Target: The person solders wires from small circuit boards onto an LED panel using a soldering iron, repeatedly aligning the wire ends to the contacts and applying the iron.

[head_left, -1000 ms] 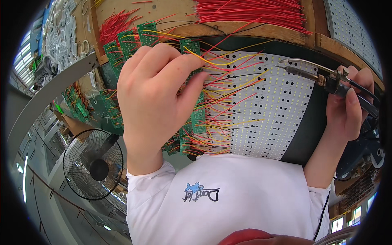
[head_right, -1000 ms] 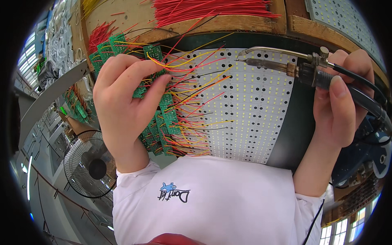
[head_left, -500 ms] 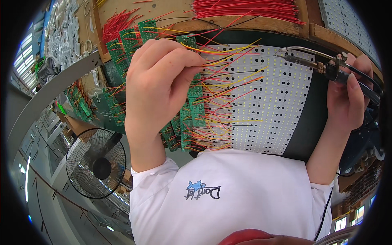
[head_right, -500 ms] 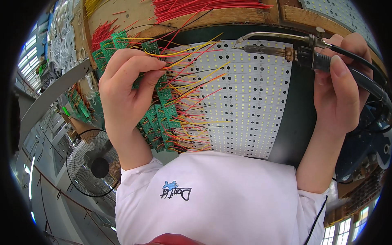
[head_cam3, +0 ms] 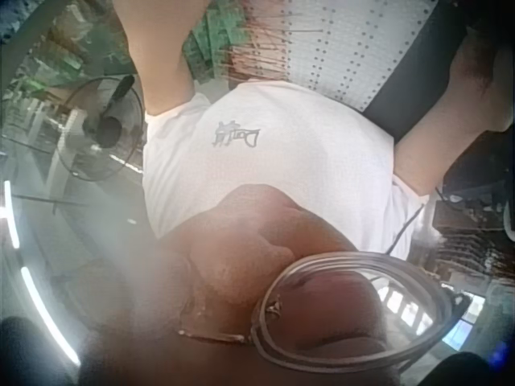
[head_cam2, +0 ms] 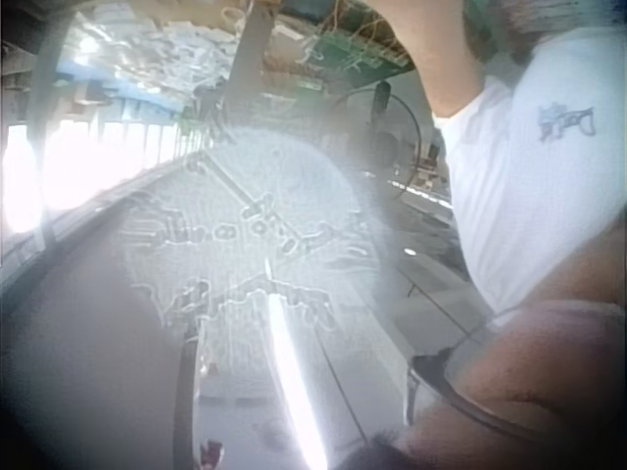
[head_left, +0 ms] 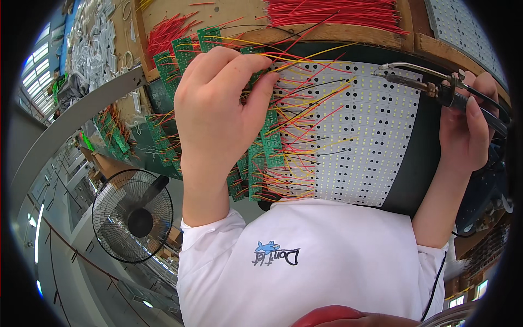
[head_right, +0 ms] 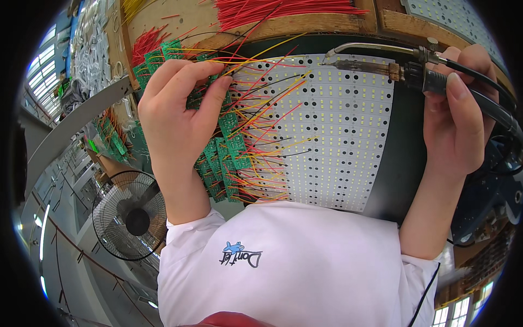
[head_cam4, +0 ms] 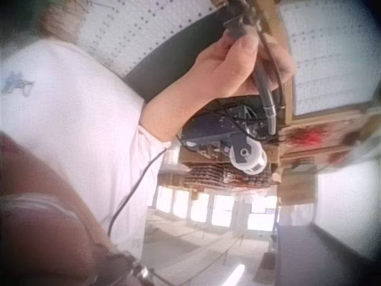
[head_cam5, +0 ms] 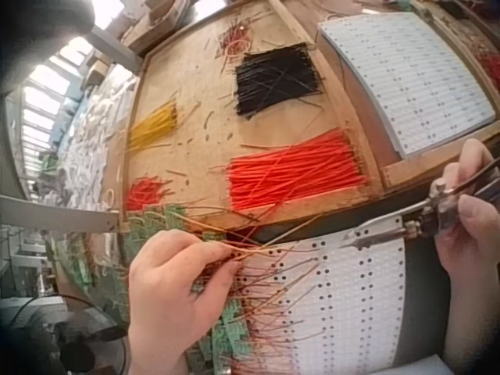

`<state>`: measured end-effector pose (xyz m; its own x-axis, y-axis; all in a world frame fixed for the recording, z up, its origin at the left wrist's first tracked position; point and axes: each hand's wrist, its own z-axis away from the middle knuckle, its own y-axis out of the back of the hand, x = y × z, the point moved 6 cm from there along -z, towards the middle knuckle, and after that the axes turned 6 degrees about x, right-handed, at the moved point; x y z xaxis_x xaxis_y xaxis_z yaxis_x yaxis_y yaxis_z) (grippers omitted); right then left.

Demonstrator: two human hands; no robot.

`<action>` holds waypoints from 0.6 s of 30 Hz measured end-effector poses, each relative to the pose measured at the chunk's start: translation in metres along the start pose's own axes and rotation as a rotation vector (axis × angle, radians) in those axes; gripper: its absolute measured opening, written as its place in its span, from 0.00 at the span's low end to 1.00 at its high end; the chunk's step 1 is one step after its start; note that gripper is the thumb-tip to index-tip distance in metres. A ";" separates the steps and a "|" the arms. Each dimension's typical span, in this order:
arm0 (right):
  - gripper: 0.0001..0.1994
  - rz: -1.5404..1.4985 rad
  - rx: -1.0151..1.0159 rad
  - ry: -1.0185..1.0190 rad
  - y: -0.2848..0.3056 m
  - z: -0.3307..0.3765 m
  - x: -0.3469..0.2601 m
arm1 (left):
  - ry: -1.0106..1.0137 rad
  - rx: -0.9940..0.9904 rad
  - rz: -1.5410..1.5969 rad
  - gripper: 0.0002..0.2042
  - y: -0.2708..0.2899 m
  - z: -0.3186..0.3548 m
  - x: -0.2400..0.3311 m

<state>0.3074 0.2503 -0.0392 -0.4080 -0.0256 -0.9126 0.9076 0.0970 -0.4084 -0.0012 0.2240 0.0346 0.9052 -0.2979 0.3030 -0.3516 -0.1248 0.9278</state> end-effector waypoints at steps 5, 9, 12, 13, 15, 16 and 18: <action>0.06 -0.008 -0.012 0.022 -0.002 0.001 -0.001 | 0.039 -0.043 0.014 0.07 -0.010 -0.005 -0.002; 0.07 -0.031 -0.011 0.006 0.002 0.001 0.000 | 0.105 -0.018 0.175 0.06 -0.011 -0.007 -0.009; 0.06 -0.036 -0.017 -0.007 0.006 0.000 0.001 | 0.114 -0.045 0.273 0.06 -0.008 -0.008 -0.012; 0.06 -0.035 -0.020 -0.007 0.006 0.000 0.002 | 0.094 -0.056 0.302 0.06 -0.007 -0.008 -0.011; 0.06 -0.040 -0.034 -0.004 0.006 0.000 0.002 | 0.041 -0.058 0.228 0.07 -0.006 -0.007 -0.008; 0.06 -0.046 -0.017 -0.010 0.007 0.001 0.002 | 0.007 -0.071 0.156 0.07 -0.005 -0.006 -0.005; 0.06 -0.048 -0.036 -0.001 0.006 0.001 0.002 | 0.006 -0.070 0.116 0.08 -0.004 -0.004 -0.003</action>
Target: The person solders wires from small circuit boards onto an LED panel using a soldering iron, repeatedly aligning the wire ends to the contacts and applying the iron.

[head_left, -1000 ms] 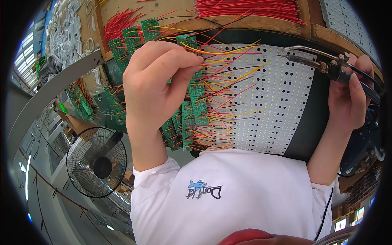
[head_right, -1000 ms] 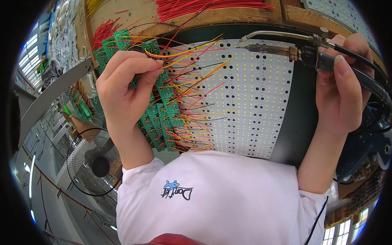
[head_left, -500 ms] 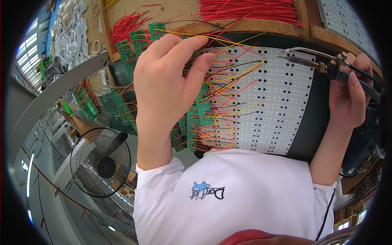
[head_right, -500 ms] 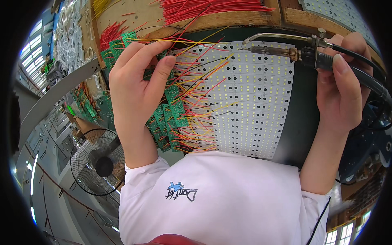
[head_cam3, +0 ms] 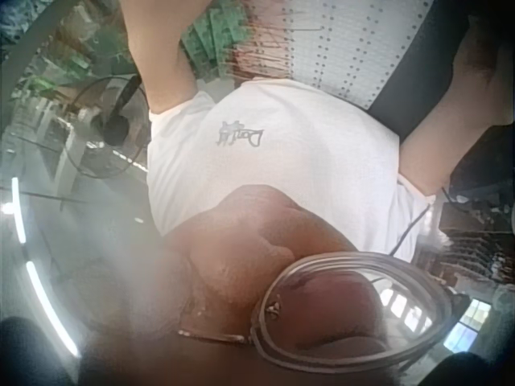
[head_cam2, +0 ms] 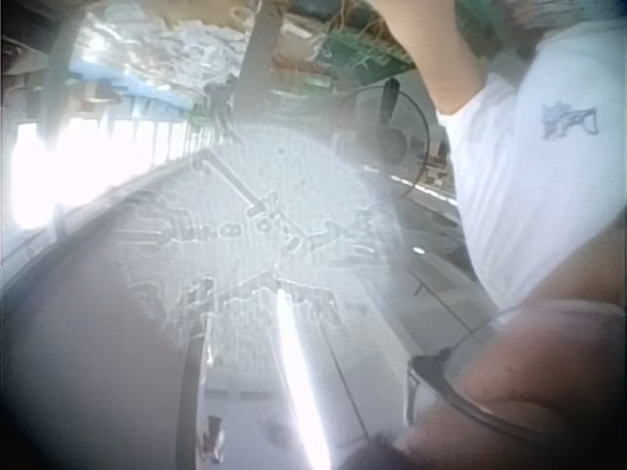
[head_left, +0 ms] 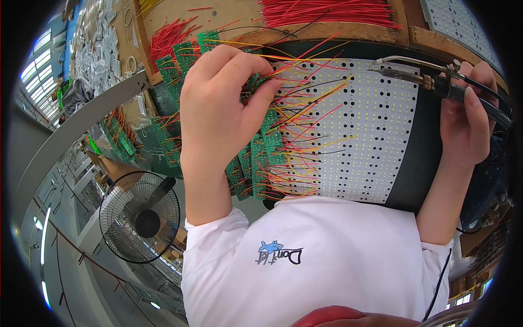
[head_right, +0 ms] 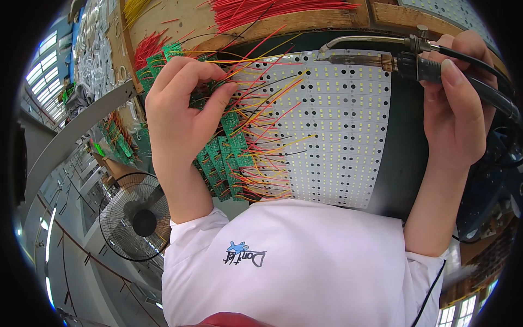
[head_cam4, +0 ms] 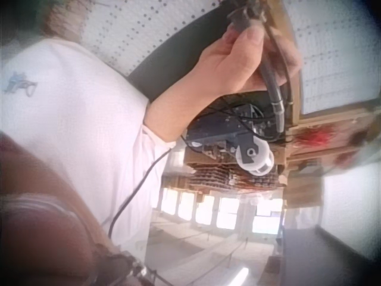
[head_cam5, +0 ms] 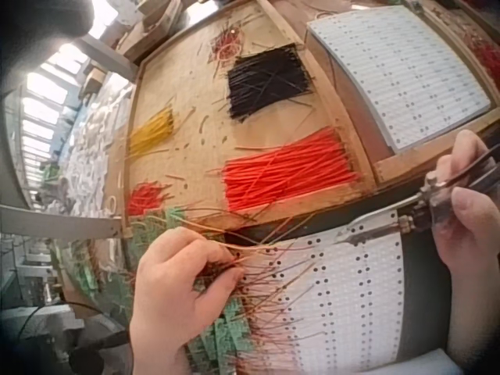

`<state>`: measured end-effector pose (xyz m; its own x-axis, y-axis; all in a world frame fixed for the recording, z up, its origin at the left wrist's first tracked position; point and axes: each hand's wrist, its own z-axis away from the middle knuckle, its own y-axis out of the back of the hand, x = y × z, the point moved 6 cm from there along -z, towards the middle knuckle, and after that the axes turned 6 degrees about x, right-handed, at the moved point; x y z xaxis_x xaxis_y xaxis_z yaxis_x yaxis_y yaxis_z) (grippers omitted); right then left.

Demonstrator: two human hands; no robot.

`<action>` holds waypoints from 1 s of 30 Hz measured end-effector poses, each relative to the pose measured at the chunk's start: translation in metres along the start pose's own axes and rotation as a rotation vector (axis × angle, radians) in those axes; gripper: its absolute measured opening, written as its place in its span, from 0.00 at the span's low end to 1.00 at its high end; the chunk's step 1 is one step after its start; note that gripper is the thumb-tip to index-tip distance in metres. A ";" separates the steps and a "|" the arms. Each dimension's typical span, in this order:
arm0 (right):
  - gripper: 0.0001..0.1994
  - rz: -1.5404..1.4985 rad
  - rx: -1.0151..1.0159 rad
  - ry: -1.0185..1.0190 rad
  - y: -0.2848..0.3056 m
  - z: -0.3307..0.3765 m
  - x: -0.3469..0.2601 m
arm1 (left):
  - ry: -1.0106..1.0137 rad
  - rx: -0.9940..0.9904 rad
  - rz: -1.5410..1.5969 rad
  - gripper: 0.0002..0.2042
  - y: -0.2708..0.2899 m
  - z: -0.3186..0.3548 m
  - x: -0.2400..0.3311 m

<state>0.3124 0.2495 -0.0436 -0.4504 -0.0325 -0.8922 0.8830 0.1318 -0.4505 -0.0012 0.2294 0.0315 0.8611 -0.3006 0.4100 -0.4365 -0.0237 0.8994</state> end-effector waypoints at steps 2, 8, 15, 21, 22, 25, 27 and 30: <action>0.06 -0.002 0.011 0.000 0.001 0.000 0.000 | 0.016 -0.014 -0.038 0.09 0.001 0.001 0.001; 0.09 -0.032 -0.004 -0.004 0.004 -0.001 0.002 | -0.049 0.027 -0.058 0.08 0.008 0.002 0.005; 0.10 -0.036 -0.038 0.063 -0.003 -0.003 -0.003 | -0.063 0.046 0.101 0.10 0.014 0.006 0.000; 0.05 -0.034 0.099 -0.019 -0.002 0.001 -0.004 | -0.156 -0.119 0.223 0.11 0.011 0.007 0.007; 0.05 -0.045 0.075 -0.018 -0.003 0.000 -0.005 | -0.169 -0.123 0.219 0.11 0.009 0.006 0.009; 0.05 -0.053 0.046 -0.007 -0.003 0.000 -0.004 | -0.157 -0.022 0.252 0.10 0.009 0.004 0.012; 0.05 -0.051 0.038 -0.004 0.000 0.000 -0.004 | -0.128 0.029 0.254 0.09 0.007 0.003 0.013; 0.05 -0.069 0.005 -0.023 0.003 0.001 -0.003 | -0.034 -0.053 0.329 0.07 -0.004 0.001 0.015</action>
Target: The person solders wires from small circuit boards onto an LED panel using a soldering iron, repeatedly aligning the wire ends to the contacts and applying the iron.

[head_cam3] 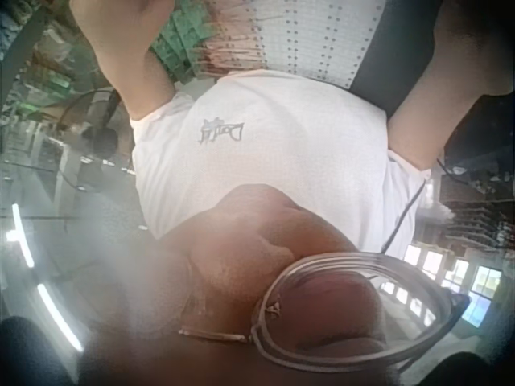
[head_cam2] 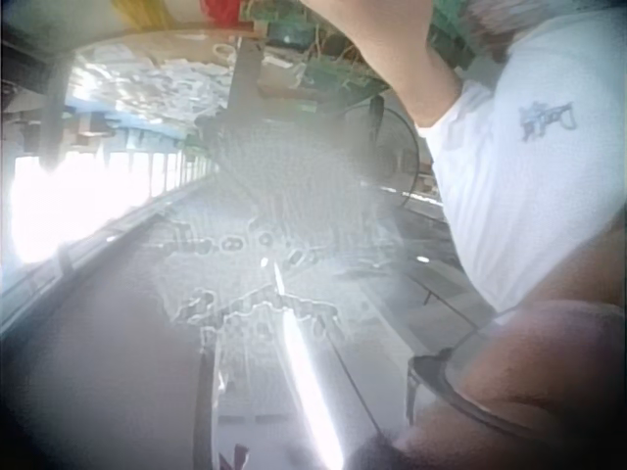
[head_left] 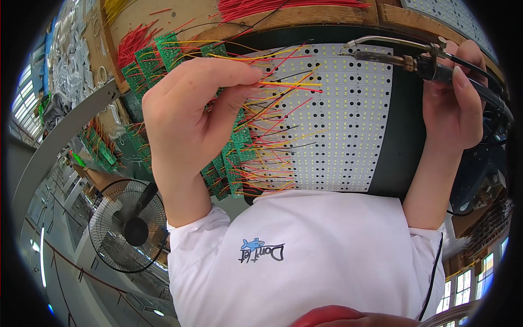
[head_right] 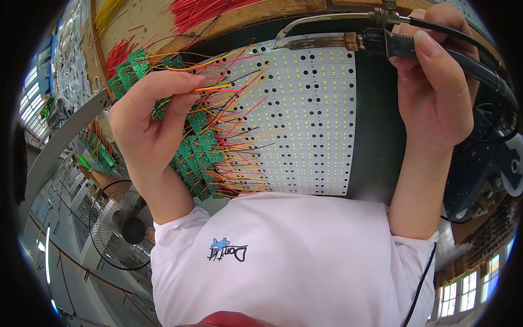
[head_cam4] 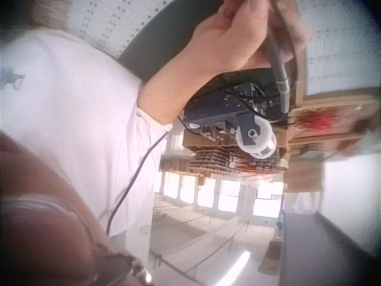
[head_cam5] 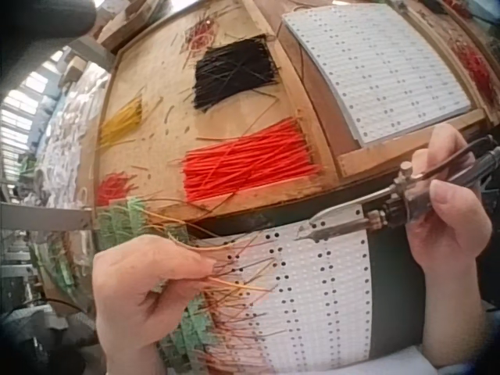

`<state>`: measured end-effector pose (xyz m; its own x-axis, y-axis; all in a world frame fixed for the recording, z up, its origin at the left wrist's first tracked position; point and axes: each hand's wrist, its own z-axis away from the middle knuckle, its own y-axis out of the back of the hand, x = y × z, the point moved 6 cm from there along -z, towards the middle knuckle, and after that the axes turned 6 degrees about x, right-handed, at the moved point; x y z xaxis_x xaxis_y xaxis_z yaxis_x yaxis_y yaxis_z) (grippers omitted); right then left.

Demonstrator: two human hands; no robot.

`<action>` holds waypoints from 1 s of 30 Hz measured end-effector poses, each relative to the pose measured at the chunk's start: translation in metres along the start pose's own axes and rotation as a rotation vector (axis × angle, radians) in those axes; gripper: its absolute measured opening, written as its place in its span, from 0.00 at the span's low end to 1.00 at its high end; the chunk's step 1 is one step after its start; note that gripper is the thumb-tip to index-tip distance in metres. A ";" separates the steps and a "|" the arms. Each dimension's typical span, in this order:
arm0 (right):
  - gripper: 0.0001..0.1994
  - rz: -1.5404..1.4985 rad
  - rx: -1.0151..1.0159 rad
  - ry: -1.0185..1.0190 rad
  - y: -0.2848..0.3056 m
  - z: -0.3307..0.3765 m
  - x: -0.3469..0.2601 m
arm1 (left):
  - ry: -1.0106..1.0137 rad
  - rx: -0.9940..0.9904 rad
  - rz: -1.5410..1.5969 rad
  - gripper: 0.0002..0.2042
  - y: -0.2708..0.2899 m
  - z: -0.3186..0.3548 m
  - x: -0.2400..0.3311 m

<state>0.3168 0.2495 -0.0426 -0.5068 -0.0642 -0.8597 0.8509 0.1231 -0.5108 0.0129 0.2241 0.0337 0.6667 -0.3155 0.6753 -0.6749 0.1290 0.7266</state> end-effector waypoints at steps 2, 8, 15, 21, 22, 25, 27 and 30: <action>0.05 0.023 0.006 -0.014 0.005 -0.001 0.000 | -0.029 0.022 0.006 0.07 -0.005 -0.006 0.001; 0.06 0.023 0.002 -0.028 0.013 0.003 -0.002 | -0.050 -0.017 0.017 0.07 -0.019 -0.016 0.010; 0.06 0.046 -0.028 -0.080 0.019 0.000 -0.004 | -0.022 -0.115 0.312 0.06 -0.035 -0.017 0.010; 0.07 -0.013 0.045 -0.110 0.020 0.002 -0.004 | 0.341 -0.003 0.815 0.05 -0.015 -0.011 -0.007; 0.11 -0.053 -0.044 -0.098 0.016 0.000 -0.003 | 0.292 -0.051 0.813 0.07 -0.013 -0.014 -0.006; 0.20 -0.026 -0.038 -0.034 0.020 0.002 -0.003 | 0.350 -0.167 0.717 0.07 -0.012 -0.019 -0.011; 0.17 -0.133 -0.144 -0.068 0.019 0.001 -0.002 | 0.430 -0.192 0.697 0.05 -0.014 -0.019 -0.012; 0.14 -0.103 -0.081 -0.121 0.028 0.004 -0.003 | 0.301 -0.251 0.286 0.06 -0.025 -0.022 -0.008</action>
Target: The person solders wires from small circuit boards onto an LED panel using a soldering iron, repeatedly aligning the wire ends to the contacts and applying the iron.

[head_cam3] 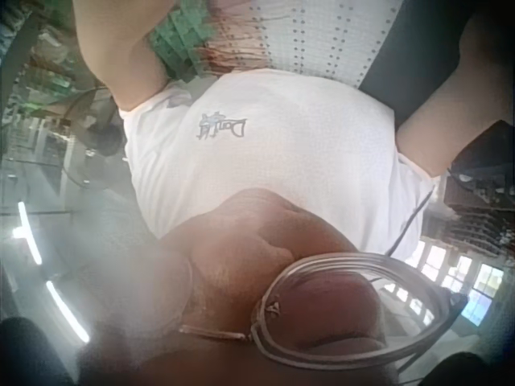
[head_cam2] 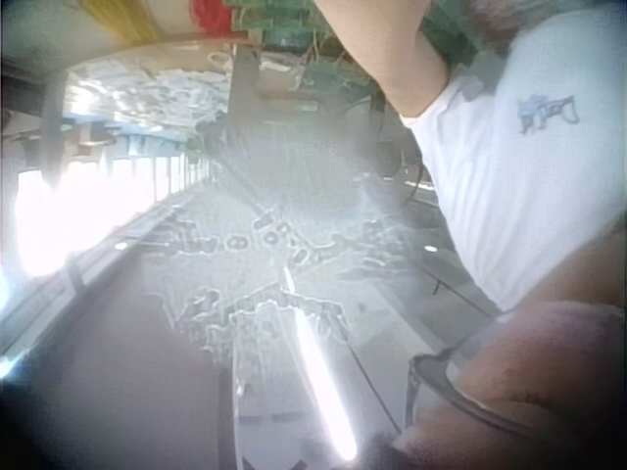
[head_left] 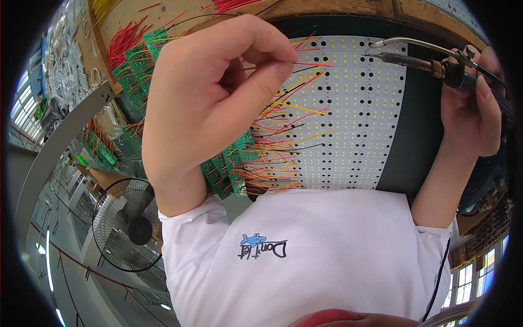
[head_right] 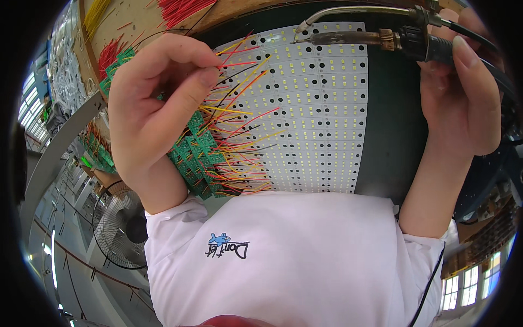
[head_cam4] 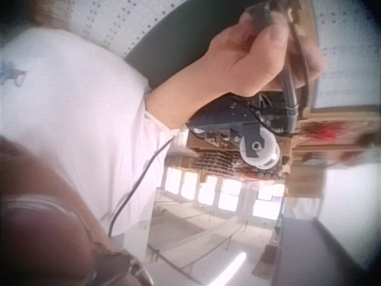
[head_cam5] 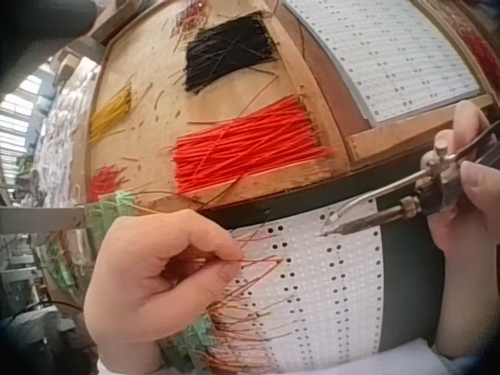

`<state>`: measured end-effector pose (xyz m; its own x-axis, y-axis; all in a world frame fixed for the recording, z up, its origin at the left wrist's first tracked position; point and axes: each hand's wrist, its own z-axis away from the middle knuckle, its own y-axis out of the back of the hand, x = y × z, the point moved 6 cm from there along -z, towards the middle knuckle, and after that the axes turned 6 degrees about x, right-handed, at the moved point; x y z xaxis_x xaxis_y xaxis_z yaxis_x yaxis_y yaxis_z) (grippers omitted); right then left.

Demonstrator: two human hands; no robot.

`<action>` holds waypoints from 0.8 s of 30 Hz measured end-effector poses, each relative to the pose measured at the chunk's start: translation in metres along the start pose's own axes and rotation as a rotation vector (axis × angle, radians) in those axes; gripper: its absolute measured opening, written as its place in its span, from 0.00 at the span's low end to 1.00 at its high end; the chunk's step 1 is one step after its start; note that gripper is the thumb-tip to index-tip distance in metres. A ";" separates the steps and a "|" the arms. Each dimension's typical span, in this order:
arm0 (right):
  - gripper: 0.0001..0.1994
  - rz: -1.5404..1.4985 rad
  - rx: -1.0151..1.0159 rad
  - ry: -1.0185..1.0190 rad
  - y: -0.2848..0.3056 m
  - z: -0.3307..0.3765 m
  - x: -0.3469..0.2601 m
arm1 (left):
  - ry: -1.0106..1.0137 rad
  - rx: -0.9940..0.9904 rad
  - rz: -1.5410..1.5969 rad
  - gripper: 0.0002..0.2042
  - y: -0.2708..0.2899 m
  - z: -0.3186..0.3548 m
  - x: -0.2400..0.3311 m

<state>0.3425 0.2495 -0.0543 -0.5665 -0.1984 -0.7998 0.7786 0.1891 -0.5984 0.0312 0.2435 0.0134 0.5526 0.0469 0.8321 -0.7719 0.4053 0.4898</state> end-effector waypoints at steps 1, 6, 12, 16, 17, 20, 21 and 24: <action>0.13 0.006 0.042 -0.035 0.003 0.001 0.000 | -0.033 0.006 -0.001 0.06 -0.005 -0.001 0.001; 0.06 0.242 0.129 0.028 -0.005 0.003 -0.002 | -0.245 0.194 -0.328 0.04 -0.015 -0.003 0.004; 0.07 0.321 -0.018 0.023 -0.032 -0.004 0.003 | -0.273 0.199 -0.337 0.04 -0.015 -0.004 0.004; 0.07 0.332 0.026 0.013 -0.028 -0.003 0.002 | -0.207 0.223 -0.312 0.05 -0.019 -0.001 0.008; 0.07 0.291 0.027 -0.005 -0.026 -0.003 0.003 | -0.139 0.271 -0.150 0.05 -0.019 0.000 0.007; 0.07 0.256 0.029 -0.006 -0.020 -0.001 0.001 | -0.164 0.242 -0.098 0.06 -0.016 -0.003 0.006; 0.07 0.259 0.029 0.000 -0.019 0.000 0.000 | -0.208 0.204 -0.154 0.06 -0.018 -0.003 0.008; 0.07 0.226 0.044 -0.019 -0.018 0.001 0.001 | -0.257 0.211 -0.241 0.06 -0.014 -0.002 0.007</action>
<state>0.3283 0.2450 -0.0448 -0.3711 -0.1741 -0.9121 0.8965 0.1889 -0.4008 0.0467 0.2401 0.0120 0.6495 -0.2669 0.7119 -0.6924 0.1792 0.6989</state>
